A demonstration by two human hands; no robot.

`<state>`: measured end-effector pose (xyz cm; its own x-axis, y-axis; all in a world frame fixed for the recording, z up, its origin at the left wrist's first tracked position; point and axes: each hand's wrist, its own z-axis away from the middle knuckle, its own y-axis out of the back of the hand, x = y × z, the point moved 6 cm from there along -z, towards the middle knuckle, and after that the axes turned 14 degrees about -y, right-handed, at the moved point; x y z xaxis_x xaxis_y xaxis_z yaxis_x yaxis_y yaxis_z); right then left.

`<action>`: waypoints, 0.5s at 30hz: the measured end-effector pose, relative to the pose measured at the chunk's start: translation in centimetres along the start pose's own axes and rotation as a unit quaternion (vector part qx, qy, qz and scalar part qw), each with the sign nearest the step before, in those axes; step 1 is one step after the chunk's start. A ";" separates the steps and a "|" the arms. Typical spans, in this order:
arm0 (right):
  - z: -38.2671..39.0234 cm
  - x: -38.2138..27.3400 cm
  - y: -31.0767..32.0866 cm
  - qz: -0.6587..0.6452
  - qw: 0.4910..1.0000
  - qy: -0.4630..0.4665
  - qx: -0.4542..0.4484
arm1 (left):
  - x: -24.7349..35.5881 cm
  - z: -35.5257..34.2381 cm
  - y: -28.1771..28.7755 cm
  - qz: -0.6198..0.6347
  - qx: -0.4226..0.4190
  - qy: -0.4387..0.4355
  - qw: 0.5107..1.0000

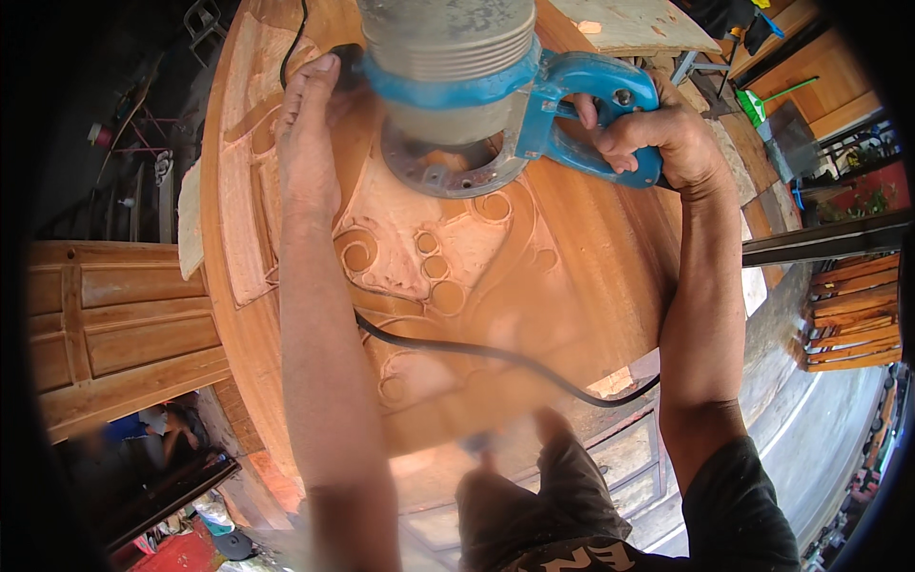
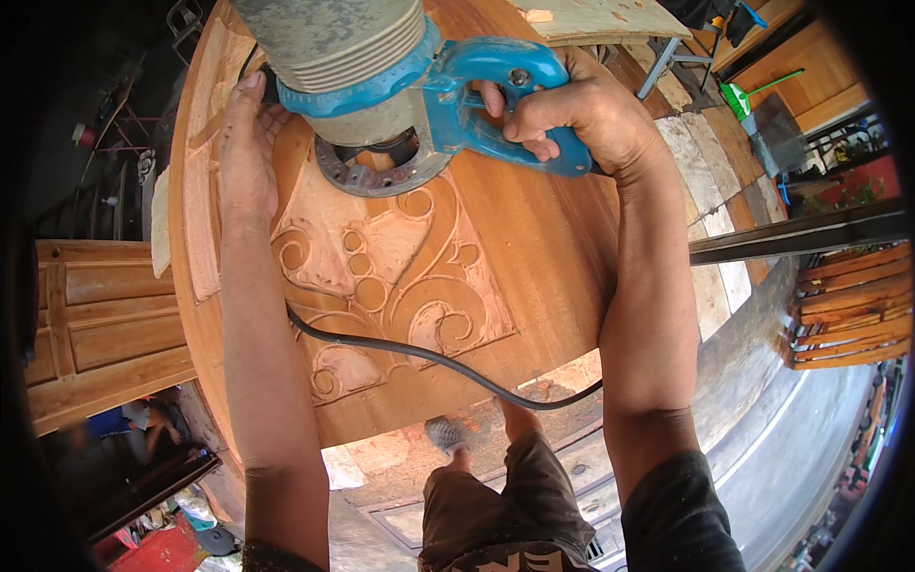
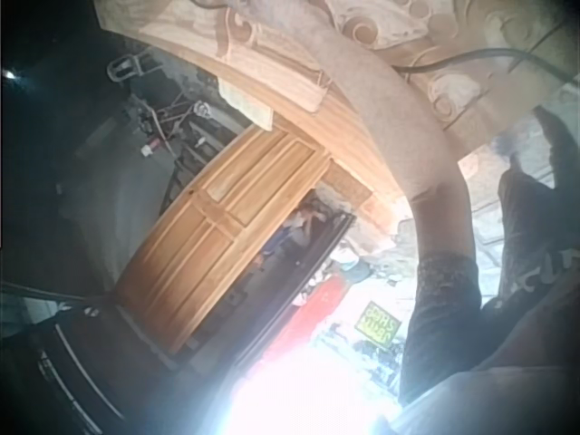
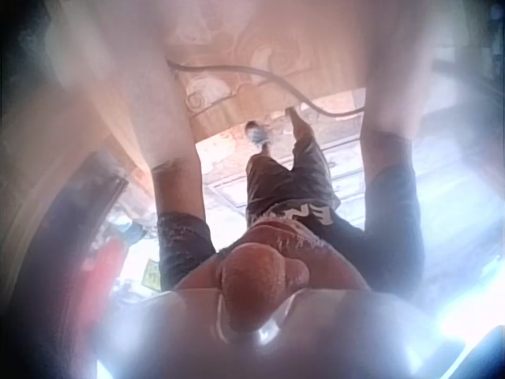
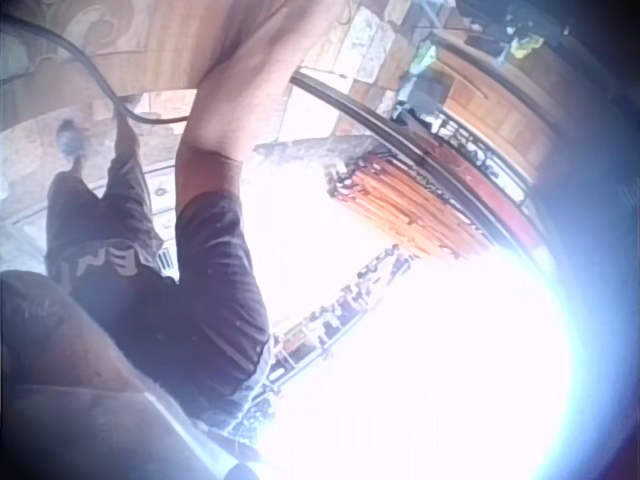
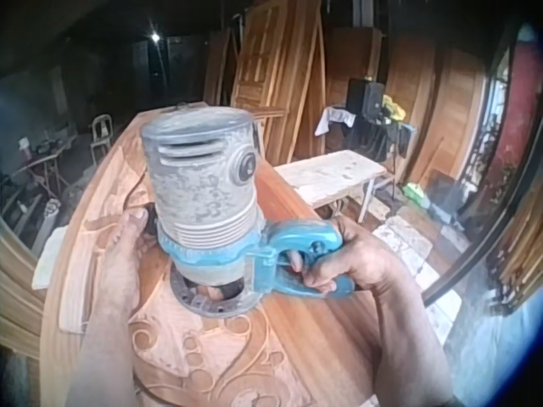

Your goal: The person uses a router to carve a decorative design into a large wooden panel, then wipes the surface with their hand to clear wood dust.

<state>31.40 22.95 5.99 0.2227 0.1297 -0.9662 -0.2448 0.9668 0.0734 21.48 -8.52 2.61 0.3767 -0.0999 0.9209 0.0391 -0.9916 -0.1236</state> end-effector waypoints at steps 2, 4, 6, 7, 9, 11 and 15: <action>0.0 -0.1 -0.3 0.000 1.000 -0.006 -0.002 | -0.1 -0.2 0.3 0.003 0.000 -0.002 1.000; 0.0 -0.1 -0.7 0.000 1.000 -0.012 -0.005 | -0.1 -0.2 0.5 0.022 0.003 -0.006 1.000; -0.1 0.4 -0.7 -0.004 0.999 -0.036 0.011 | -0.1 -0.2 0.7 0.033 0.008 -0.010 0.999; -0.1 0.4 -0.8 -0.004 0.999 -0.036 0.011 | 0.1 -0.1 0.7 0.045 0.011 -0.015 0.999; -0.2 0.2 -0.9 0.004 1.000 -0.016 0.004 | 0.4 0.1 0.6 0.045 0.015 -0.024 0.999; -0.1 0.2 -1.2 0.000 1.000 -0.018 -0.001 | 0.7 0.3 0.6 0.047 0.019 -0.032 0.998; 0.2 -0.1 -2.0 0.004 1.000 -0.010 0.000 | 0.7 0.5 1.2 0.061 0.027 -0.032 0.997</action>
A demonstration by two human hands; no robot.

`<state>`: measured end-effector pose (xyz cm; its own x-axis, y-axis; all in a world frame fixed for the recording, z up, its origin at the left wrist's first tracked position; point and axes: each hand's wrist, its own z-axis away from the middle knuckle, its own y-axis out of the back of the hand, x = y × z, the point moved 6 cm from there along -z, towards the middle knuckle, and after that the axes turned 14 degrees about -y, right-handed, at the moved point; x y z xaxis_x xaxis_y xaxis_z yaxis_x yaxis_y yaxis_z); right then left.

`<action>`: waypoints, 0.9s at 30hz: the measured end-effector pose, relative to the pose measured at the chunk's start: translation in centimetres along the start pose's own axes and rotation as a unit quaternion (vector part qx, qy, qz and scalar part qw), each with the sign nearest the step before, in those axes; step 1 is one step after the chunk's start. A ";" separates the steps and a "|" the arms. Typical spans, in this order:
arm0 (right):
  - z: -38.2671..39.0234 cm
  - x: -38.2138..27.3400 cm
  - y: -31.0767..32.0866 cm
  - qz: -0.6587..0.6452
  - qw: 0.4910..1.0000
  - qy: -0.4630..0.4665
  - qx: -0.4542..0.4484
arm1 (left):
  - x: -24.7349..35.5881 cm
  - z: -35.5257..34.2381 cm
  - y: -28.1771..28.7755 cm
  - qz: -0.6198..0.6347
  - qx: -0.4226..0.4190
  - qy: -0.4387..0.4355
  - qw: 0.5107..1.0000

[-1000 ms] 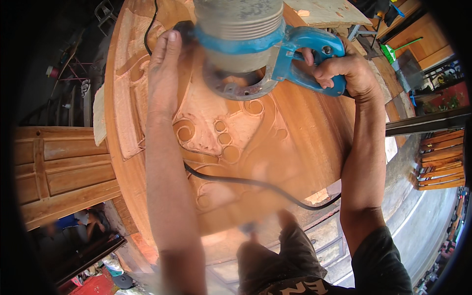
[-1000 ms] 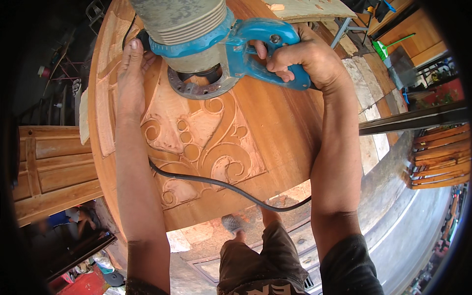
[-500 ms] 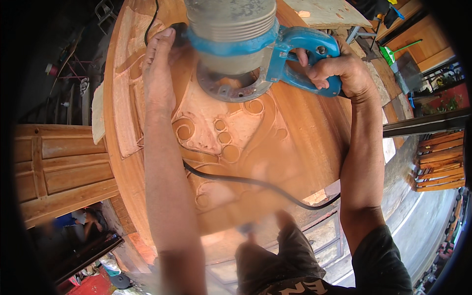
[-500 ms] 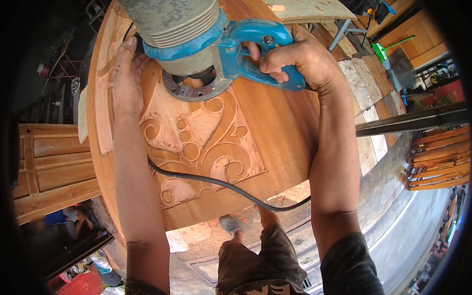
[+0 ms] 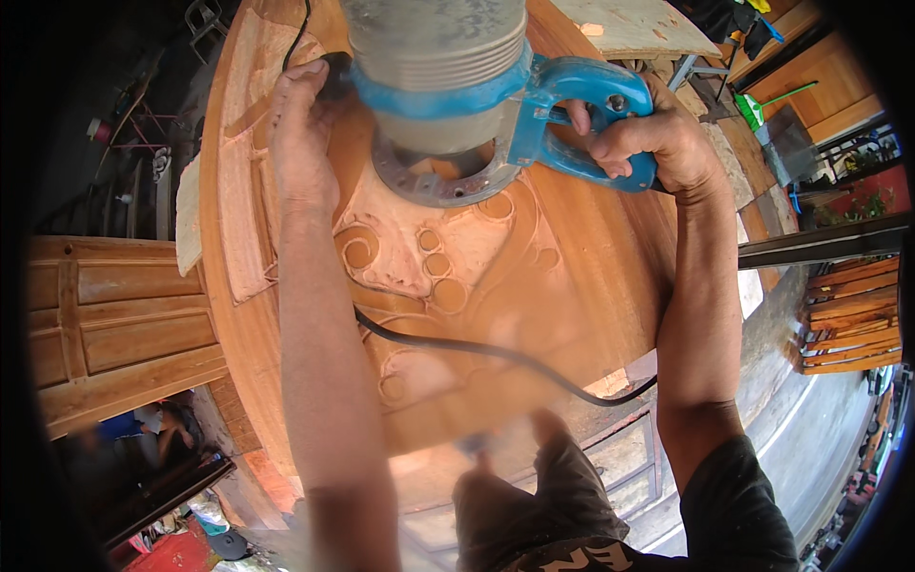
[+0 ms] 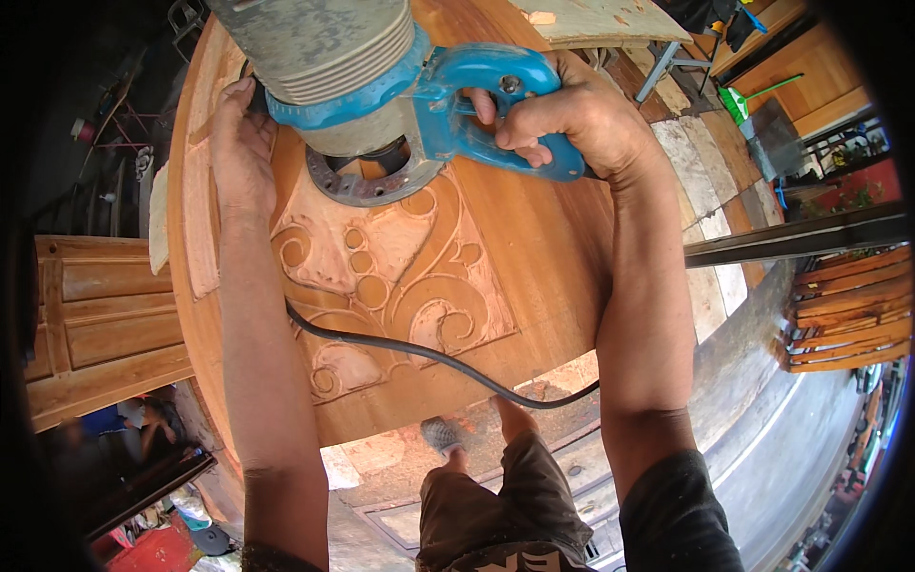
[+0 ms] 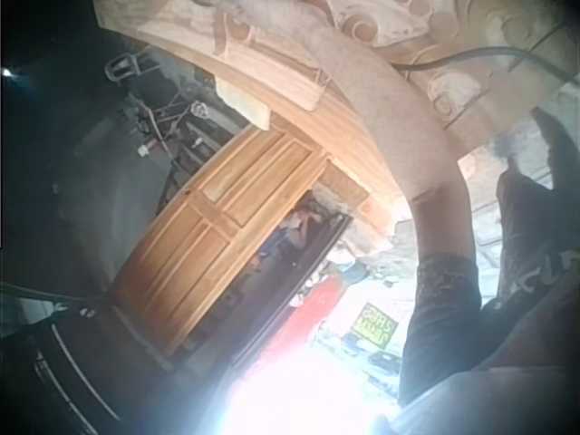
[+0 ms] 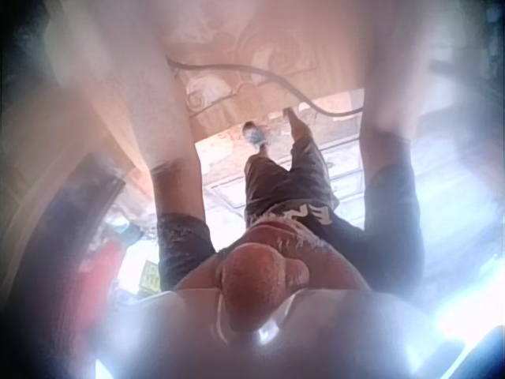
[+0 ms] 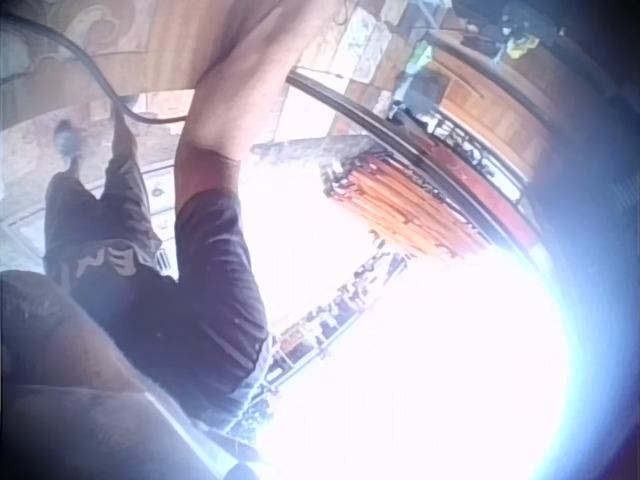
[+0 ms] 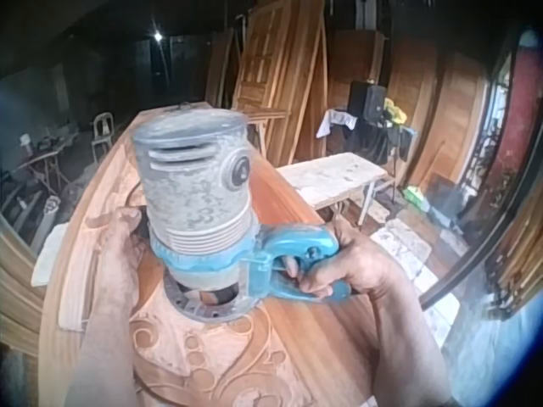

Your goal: The person uses a router to carve a decorative design into a large wooden panel, then wipes the surface with their hand to clear wood dust.

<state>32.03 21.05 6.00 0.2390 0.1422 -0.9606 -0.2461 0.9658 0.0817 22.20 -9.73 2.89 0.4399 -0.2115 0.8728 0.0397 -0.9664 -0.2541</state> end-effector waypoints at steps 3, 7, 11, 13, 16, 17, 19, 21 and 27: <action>0.0 0.0 -0.4 -0.009 1.000 0.007 -0.011 | 0.3 0.0 0.5 0.008 0.010 -0.005 1.000; 0.3 0.3 -0.2 0.009 1.000 -0.003 0.002 | 0.3 0.3 0.5 0.018 -0.017 -0.005 1.000; 0.5 0.3 0.2 0.008 1.000 0.000 0.006 | 0.3 0.3 0.2 0.039 -0.034 -0.008 0.999; 0.5 0.5 0.2 0.003 1.000 0.001 0.004 | 0.2 0.4 0.2 0.033 -0.038 -0.006 0.999; 0.6 0.5 0.5 0.005 1.000 0.011 0.011 | -0.1 0.5 0.2 0.026 -0.057 0.007 0.998; 0.6 0.6 0.5 0.009 1.000 0.008 0.005 | -0.1 0.5 0.2 0.026 -0.058 0.006 0.998; 0.8 0.6 0.6 0.013 1.000 0.006 -0.002 | 0.0 0.8 -0.1 0.029 -0.062 0.018 0.997; 0.9 0.8 0.8 0.013 1.000 -0.003 0.001 | 0.4 1.2 -0.5 0.013 -0.061 0.027 0.998; 1.3 1.1 1.5 -0.007 1.000 -0.001 0.012 | 0.7 2.0 -1.3 -0.031 -0.059 0.033 0.997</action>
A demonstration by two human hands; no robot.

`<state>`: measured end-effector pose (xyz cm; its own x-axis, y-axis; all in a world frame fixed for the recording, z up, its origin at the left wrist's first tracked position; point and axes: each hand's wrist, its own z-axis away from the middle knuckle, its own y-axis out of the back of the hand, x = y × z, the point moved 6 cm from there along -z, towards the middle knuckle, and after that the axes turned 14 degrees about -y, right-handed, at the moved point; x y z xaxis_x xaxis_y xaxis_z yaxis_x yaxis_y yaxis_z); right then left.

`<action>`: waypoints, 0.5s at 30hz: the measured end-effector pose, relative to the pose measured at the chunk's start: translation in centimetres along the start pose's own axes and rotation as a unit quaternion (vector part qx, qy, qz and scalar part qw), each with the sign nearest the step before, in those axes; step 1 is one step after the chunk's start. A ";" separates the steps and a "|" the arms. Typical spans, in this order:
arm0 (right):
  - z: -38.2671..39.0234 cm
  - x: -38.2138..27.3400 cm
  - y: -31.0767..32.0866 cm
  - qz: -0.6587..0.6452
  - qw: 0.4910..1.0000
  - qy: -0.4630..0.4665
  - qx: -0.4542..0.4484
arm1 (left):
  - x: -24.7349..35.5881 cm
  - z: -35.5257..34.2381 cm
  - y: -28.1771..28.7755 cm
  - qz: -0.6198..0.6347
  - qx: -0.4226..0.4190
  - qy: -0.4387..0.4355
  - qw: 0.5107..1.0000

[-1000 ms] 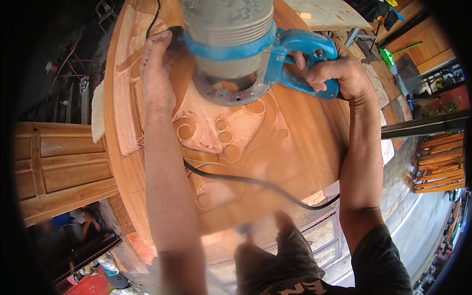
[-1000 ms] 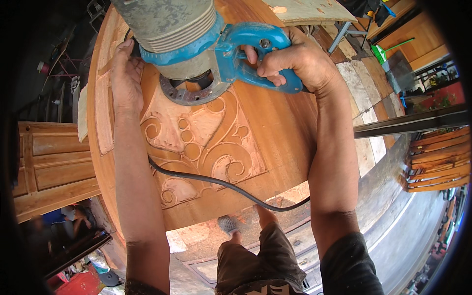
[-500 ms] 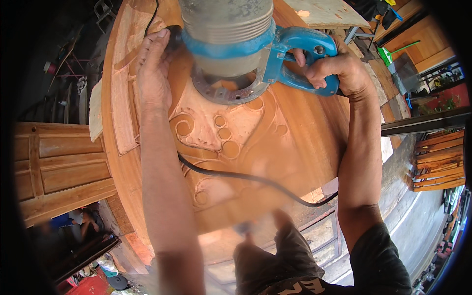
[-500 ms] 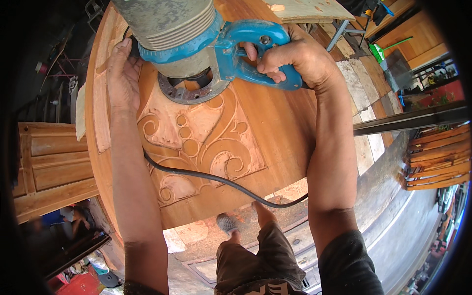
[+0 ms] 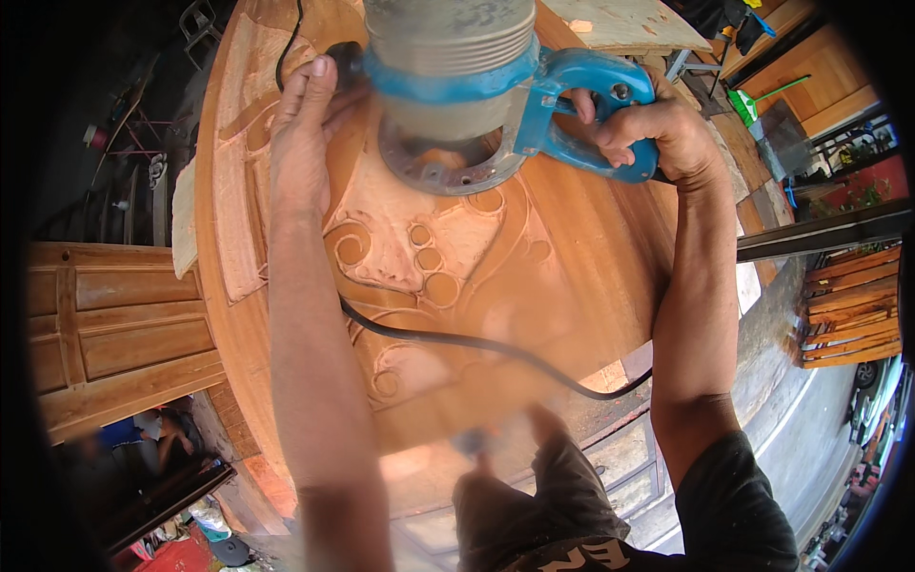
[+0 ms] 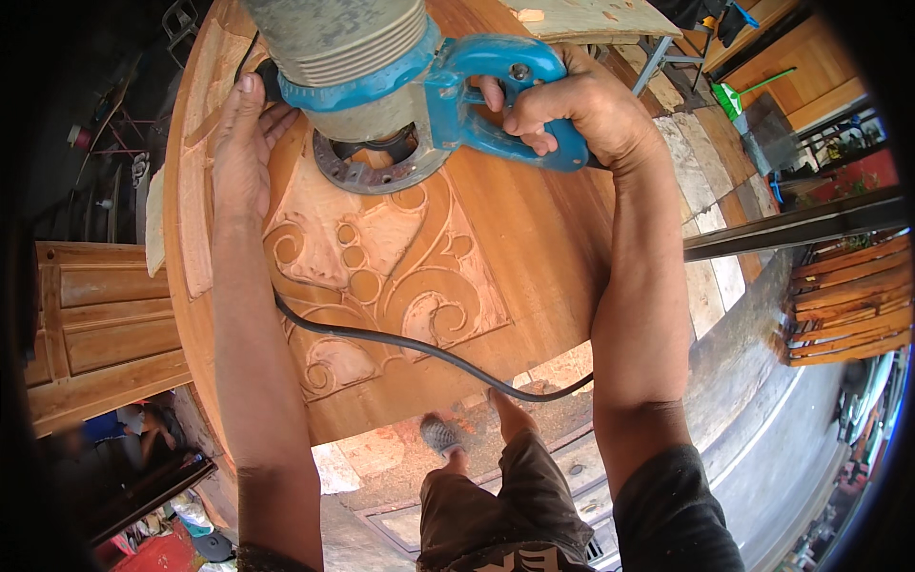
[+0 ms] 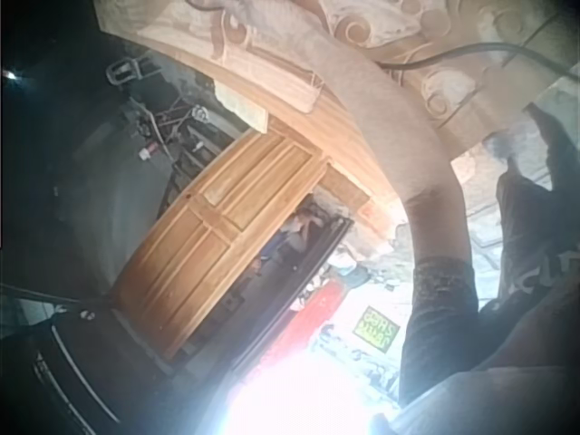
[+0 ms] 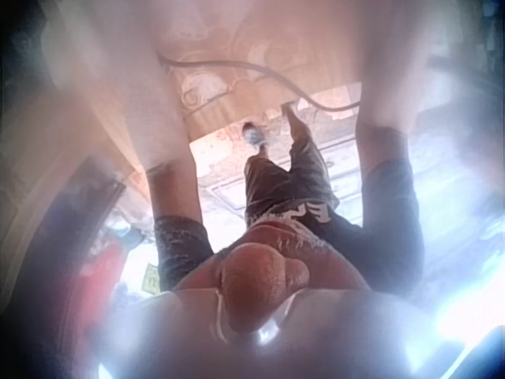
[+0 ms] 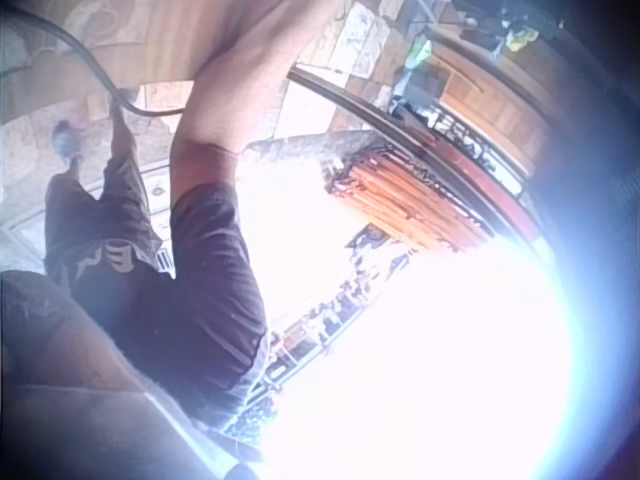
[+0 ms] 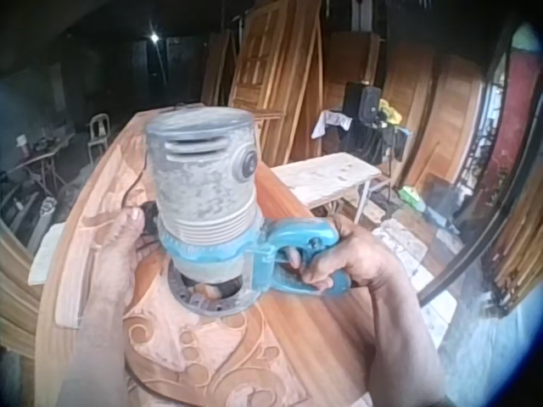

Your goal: The person uses a router to carve a decorative design into a large wooden panel, then wipes the surface with their hand to clear wood dust.

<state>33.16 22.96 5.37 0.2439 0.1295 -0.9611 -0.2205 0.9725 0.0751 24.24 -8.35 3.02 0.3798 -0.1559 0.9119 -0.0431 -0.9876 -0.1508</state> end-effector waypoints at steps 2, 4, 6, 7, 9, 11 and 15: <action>0.0 0.2 0.4 0.005 1.000 0.000 -0.004 | 0.0 0.1 -0.2 -0.002 -0.012 0.001 1.000; 0.1 0.4 0.6 0.010 1.000 0.000 -0.007 | -0.1 0.2 -0.5 -0.023 -0.025 0.001 0.999; 0.2 0.7 0.8 -0.014 1.000 -0.021 -0.009 | -0.3 0.3 -0.5 -0.031 -0.033 0.008 0.999; 0.2 0.8 0.9 -0.014 1.000 -0.021 -0.009 | -0.4 0.4 -0.6 -0.039 -0.040 0.016 0.998; 0.2 1.0 1.1 -0.013 1.000 -0.019 -0.019 | -0.5 0.6 -0.7 -0.055 -0.050 0.012 0.997; 0.3 1.2 1.6 -0.011 1.000 -0.024 -0.012 | -0.2 0.6 -1.1 -0.069 -0.060 0.008 0.996; 0.6 0.8 2.1 0.003 0.999 -0.030 -0.009 | 0.2 0.5 -1.5 -0.082 -0.062 0.005 0.995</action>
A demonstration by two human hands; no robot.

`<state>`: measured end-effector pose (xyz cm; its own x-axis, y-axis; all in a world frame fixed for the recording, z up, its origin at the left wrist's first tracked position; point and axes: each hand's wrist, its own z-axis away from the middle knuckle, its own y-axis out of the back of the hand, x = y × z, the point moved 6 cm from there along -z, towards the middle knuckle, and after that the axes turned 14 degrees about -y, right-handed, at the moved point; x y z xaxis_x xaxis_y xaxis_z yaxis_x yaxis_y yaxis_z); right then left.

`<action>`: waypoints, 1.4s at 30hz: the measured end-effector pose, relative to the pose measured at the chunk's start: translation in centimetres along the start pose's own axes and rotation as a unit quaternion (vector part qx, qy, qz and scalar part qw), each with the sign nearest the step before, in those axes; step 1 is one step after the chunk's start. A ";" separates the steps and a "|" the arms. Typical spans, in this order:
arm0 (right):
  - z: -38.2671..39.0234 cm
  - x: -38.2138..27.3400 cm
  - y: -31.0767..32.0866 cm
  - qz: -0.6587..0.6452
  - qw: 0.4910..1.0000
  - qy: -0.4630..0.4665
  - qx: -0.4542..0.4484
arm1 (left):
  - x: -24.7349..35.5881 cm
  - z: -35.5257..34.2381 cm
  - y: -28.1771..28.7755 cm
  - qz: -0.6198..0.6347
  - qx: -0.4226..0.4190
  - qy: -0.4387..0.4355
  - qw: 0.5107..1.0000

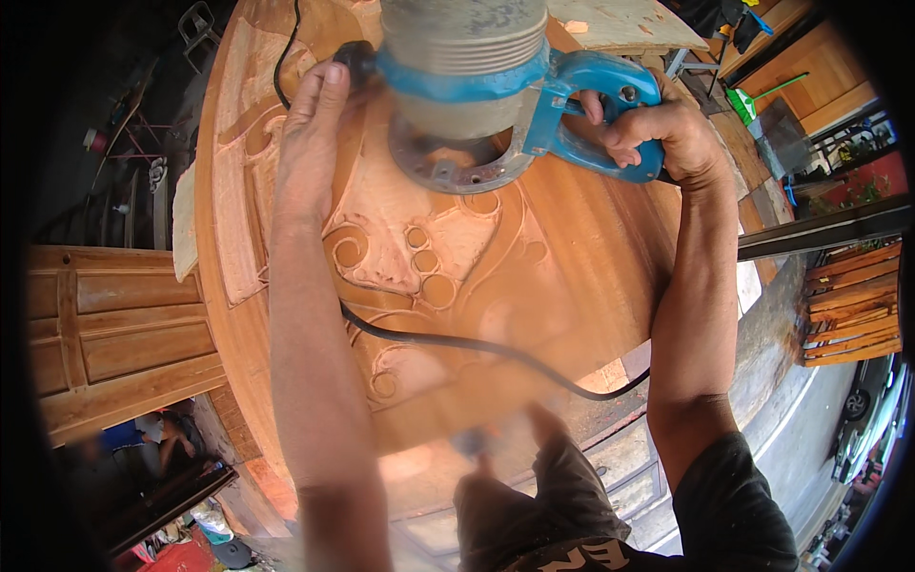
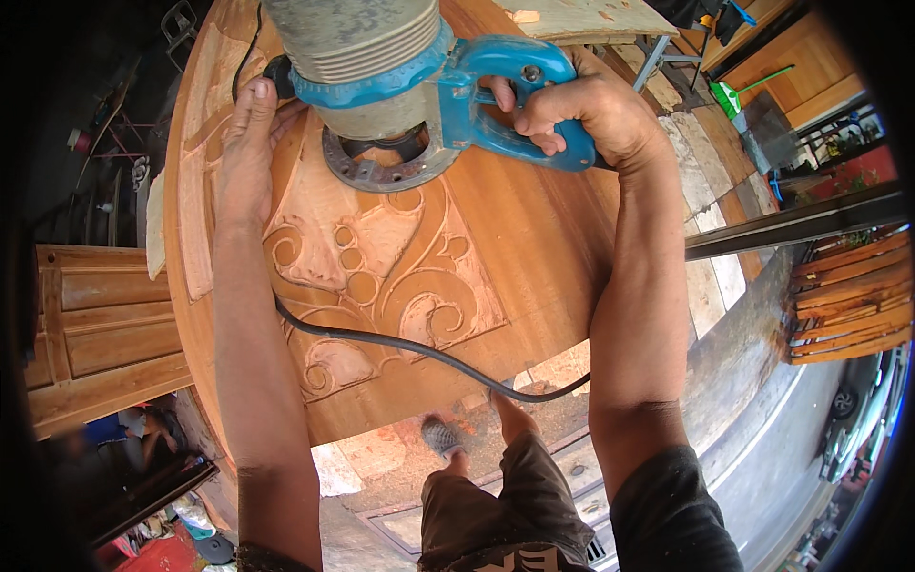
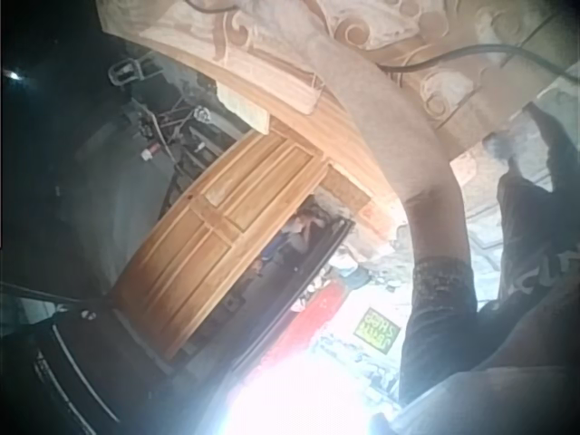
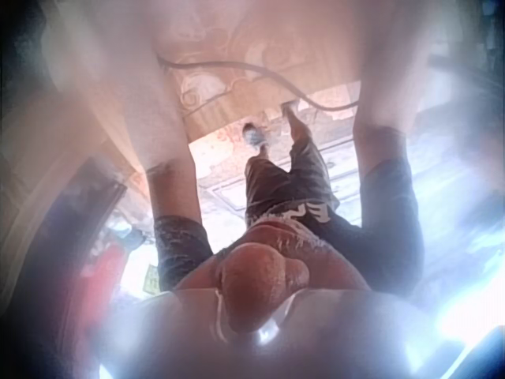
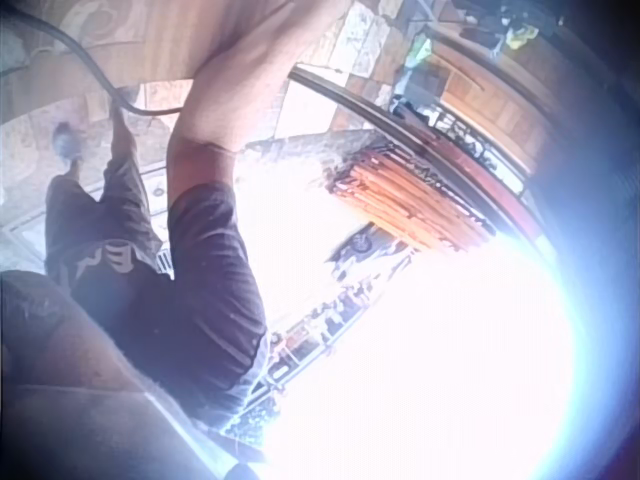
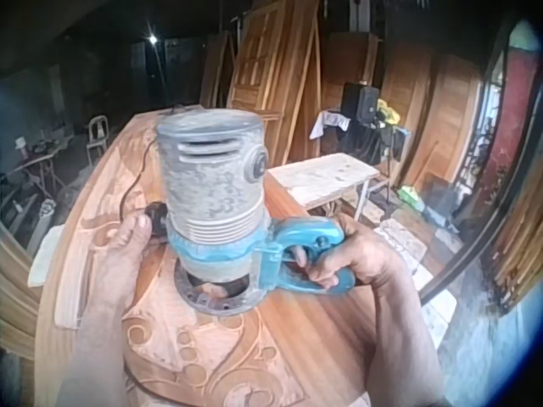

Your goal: The person uses a router to carve a decorative design into a large wooden panel, then wipes the surface with their hand to clear wood dust.

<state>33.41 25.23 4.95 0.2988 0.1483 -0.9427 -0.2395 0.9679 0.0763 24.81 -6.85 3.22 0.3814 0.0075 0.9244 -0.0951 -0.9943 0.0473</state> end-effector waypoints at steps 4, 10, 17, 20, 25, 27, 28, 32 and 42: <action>0.6 -0.8 -0.3 -0.001 1.000 0.002 0.008 | 0.6 0.2 -0.4 0.009 -0.019 0.010 1.000; 1.0 -1.7 -0.3 -0.006 1.000 -0.001 0.012 | 0.8 -0.5 0.1 -0.001 -0.018 0.001 1.000; 1.8 -0.6 0.1 -0.042 0.999 -0.028 0.019 | 1.4 -0.1 -0.6 0.021 -0.013 0.023 0.999; 1.9 -0.8 0.2 -0.042 0.998 -0.030 0.028 | 1.6 -0.3 -0.6 -0.005 -0.009 0.001 1.000; 1.0 -0.6 0.0 -0.030 0.998 -0.036 0.037 | 1.3 -0.6 0.1 0.049 0.026 0.015 0.998; 0.8 -0.8 -0.4 -0.025 0.999 -0.030 0.012 | 1.0 -0.7 0.2 0.056 0.030 0.011 0.998; 0.6 -1.0 -0.6 -0.025 0.999 -0.030 0.011 | 1.0 -0.8 0.3 0.060 0.035 0.007 0.998; 0.2 -1.7 -1.3 -0.028 1.000 -0.001 -0.003 | 1.1 -1.0 0.5 0.066 0.039 0.007 0.997; 0.0 -2.7 -1.9 -0.014 0.999 0.034 0.017 | 0.9 -1.9 1.0 0.070 0.045 -0.007 0.997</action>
<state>33.06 23.03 7.37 0.2414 0.1085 -0.9643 -0.1993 0.9781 0.0602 23.31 -7.66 4.80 0.3827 -0.1328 0.9143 -0.0660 -0.9910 -0.1163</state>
